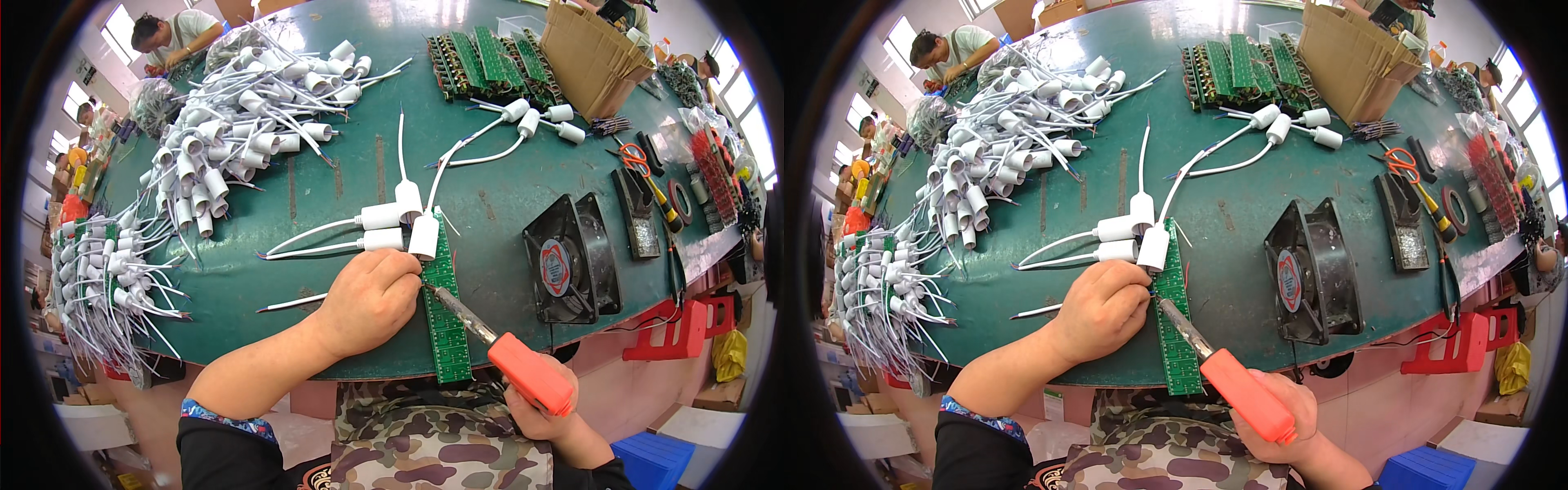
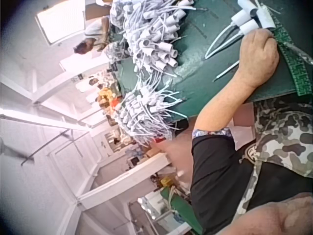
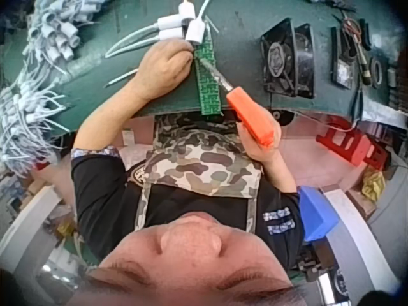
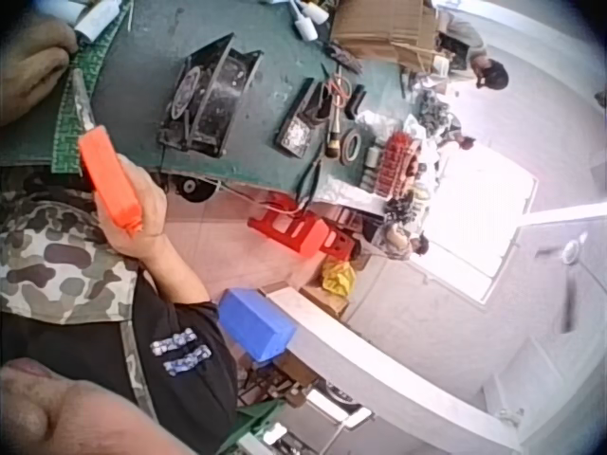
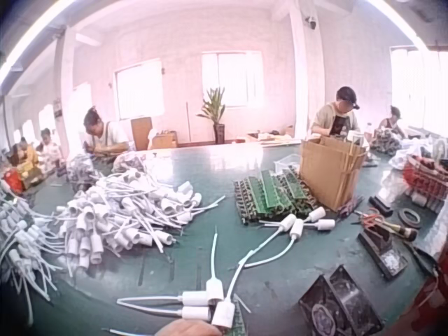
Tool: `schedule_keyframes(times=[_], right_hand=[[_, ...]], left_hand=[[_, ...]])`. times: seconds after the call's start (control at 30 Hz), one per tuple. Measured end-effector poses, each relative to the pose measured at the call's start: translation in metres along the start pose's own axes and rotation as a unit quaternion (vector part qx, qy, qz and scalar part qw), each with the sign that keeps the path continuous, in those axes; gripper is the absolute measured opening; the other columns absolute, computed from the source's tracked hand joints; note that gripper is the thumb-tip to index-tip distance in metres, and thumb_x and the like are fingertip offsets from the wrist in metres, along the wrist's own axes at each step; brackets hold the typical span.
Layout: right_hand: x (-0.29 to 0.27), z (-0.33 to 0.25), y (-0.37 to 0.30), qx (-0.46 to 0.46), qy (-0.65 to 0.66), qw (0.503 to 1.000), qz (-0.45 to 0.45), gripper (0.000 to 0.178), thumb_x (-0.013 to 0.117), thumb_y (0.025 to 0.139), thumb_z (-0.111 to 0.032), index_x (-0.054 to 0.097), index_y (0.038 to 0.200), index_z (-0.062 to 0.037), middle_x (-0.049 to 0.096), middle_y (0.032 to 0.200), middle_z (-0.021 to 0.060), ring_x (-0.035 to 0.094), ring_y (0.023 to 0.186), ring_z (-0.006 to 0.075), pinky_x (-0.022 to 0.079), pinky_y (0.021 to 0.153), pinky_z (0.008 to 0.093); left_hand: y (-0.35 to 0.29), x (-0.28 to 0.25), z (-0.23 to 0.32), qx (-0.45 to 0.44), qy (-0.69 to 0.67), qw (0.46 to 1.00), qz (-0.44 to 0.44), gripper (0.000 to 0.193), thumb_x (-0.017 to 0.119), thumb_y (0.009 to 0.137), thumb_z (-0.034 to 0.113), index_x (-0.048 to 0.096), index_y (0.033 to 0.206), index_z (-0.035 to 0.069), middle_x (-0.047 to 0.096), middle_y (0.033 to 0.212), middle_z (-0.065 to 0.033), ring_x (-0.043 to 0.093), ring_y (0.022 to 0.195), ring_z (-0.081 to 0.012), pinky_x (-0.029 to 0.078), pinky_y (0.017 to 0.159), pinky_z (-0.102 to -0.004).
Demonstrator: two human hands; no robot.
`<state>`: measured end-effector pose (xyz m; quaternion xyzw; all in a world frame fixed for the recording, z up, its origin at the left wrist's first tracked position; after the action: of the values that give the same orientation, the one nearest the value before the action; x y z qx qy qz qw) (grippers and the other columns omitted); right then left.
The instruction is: The person solders wires from white cylindrical components onto a circuit board using a soldering iron.
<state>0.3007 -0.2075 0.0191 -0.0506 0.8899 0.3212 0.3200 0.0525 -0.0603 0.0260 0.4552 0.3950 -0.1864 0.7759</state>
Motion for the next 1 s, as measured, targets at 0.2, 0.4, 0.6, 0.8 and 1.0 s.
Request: schedule_keyframes(times=[0.2,0.4,0.6,0.8,1.0], right_hand=[[-0.009,0.001,-0.010,0.031,0.037,0.999,0.002,0.052,0.077,0.073,0.001,0.060,0.122,0.0084,0.068,0.112,0.0219,0.072,0.079,0.0323,0.058,0.069,0.0377],[-0.014,0.003,-0.025,0.092,0.037,0.995,0.011,0.049,0.077,0.074,-0.005,0.064,0.120,0.0038,0.069,0.113,0.0191,0.072,0.083,0.0325,0.059,0.073,0.0392],[-0.014,0.000,-0.029,0.118,0.021,0.993,0.015,0.046,0.077,0.074,-0.008,0.067,0.117,0.0020,0.069,0.115,0.0183,0.072,0.086,0.0324,0.059,0.074,0.0386],[-0.014,0.000,-0.034,0.166,0.047,0.985,0.022,0.043,0.077,0.074,-0.008,0.068,0.115,0.0014,0.068,0.116,0.0191,0.072,0.087,0.0318,0.059,0.074,0.0384],[-0.012,0.002,-0.040,0.163,0.061,0.984,0.031,0.045,0.078,0.074,-0.007,0.067,0.117,0.0019,0.067,0.118,0.0195,0.072,0.087,0.0312,0.060,0.075,0.0379]], left_hand=[[0.000,-0.001,0.001,-0.002,0.001,1.000,0.001,0.023,0.074,0.068,-0.003,0.063,0.088,0.002,0.062,0.099,-0.0098,0.065,0.088,-0.0294,0.054,0.079,-0.0404],[0.000,-0.001,0.000,-0.001,-0.002,1.000,-0.002,0.023,0.074,0.069,-0.003,0.063,0.088,0.002,0.063,0.099,-0.0096,0.065,0.089,-0.0292,0.054,0.079,-0.0403],[-0.001,0.000,0.000,0.001,0.003,1.000,-0.002,0.023,0.074,0.069,-0.003,0.063,0.088,0.002,0.063,0.099,-0.0099,0.065,0.089,-0.0294,0.055,0.079,-0.0405],[0.001,0.000,0.001,0.002,0.004,1.000,0.004,0.020,0.072,0.069,-0.002,0.063,0.086,0.002,0.062,0.099,-0.0097,0.064,0.088,-0.0292,0.054,0.078,-0.0403],[0.000,-0.001,0.001,0.001,0.010,1.000,-0.004,0.022,0.075,0.070,-0.003,0.063,0.088,0.002,0.063,0.100,-0.0101,0.065,0.089,-0.0297,0.055,0.079,-0.0404]])
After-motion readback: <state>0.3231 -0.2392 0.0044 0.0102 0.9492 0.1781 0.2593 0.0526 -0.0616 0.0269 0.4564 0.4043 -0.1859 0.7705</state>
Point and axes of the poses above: each hand's wrist, its own y-axis towards the middle knuckle, its own x-axis out of the palm, z = x × y, the point moved 3 cm from there along y, towards the middle knuckle
